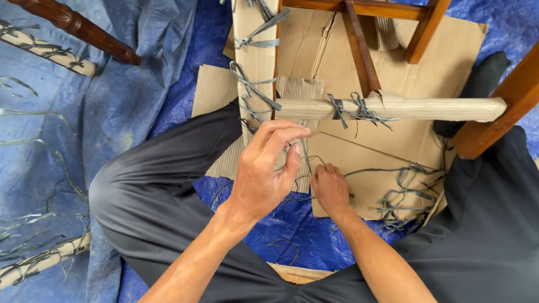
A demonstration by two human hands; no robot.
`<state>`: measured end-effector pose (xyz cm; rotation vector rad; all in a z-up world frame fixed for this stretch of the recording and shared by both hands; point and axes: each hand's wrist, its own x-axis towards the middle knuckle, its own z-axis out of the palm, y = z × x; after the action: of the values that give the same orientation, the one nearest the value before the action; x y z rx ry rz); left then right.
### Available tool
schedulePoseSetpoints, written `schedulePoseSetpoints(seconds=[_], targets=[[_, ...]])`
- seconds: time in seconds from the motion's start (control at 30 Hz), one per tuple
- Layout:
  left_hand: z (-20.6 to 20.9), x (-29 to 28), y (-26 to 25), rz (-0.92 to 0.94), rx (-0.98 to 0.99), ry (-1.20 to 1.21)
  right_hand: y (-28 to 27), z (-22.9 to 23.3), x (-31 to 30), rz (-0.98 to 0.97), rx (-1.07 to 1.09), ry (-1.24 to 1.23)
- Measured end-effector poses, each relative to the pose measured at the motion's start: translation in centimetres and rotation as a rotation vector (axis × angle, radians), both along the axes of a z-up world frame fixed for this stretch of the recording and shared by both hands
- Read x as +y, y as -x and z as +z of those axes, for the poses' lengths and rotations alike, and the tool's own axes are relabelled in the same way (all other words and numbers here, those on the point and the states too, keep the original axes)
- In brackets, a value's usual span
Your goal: Wrapping protective cardboard strips and tying them with twine around the legs and rungs of a wooden chair.
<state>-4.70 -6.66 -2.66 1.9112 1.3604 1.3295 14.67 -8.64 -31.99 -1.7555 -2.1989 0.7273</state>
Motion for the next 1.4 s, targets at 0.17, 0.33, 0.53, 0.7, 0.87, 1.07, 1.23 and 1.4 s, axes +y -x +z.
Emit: schedulePoseSetpoints(seconds=[0.17, 0.33, 0.53, 0.7, 0.87, 1.07, 1.23, 1.4], targets=[[1.5, 0.9, -0.3, 0.032, -0.018, 0.167, 0.6, 0.4, 0.4, -0.174, 0.116, 0.039], [2.1, 2.0, -0.5, 0.028, 0.064, 0.145, 4.0, 4.6, 3.8, -0.547, 0.675, 0.096], [2.3, 3.8, -1.0, -0.024, 0.043, 0.302, 5.5, 13.0, 5.8, -0.593, 1.526, 0.34], [3.0, 5.2, -2.0, 0.031, 0.291, 0.546, 5.8, 18.2, 6.5, -0.567, 1.792, 0.537], [2.3, 7.4, -2.4, 0.022, 0.439, 0.687, 5.3, 17.0, 6.9, -0.529, 1.814, 0.584], [2.0, 9.1, -3.0, -0.054, 0.211, 0.807, 5.3, 16.7, 6.9, -0.561, 1.716, 0.556], [0.0, 8.1, -3.1, -0.062, -0.195, 0.748, 6.0, 16.4, 5.1, -0.556, 1.559, 0.458], [-0.4, 7.5, -2.6, -0.044, -0.169, 0.552, 6.5, 17.2, 3.9, -0.574, 1.404, 0.497]])
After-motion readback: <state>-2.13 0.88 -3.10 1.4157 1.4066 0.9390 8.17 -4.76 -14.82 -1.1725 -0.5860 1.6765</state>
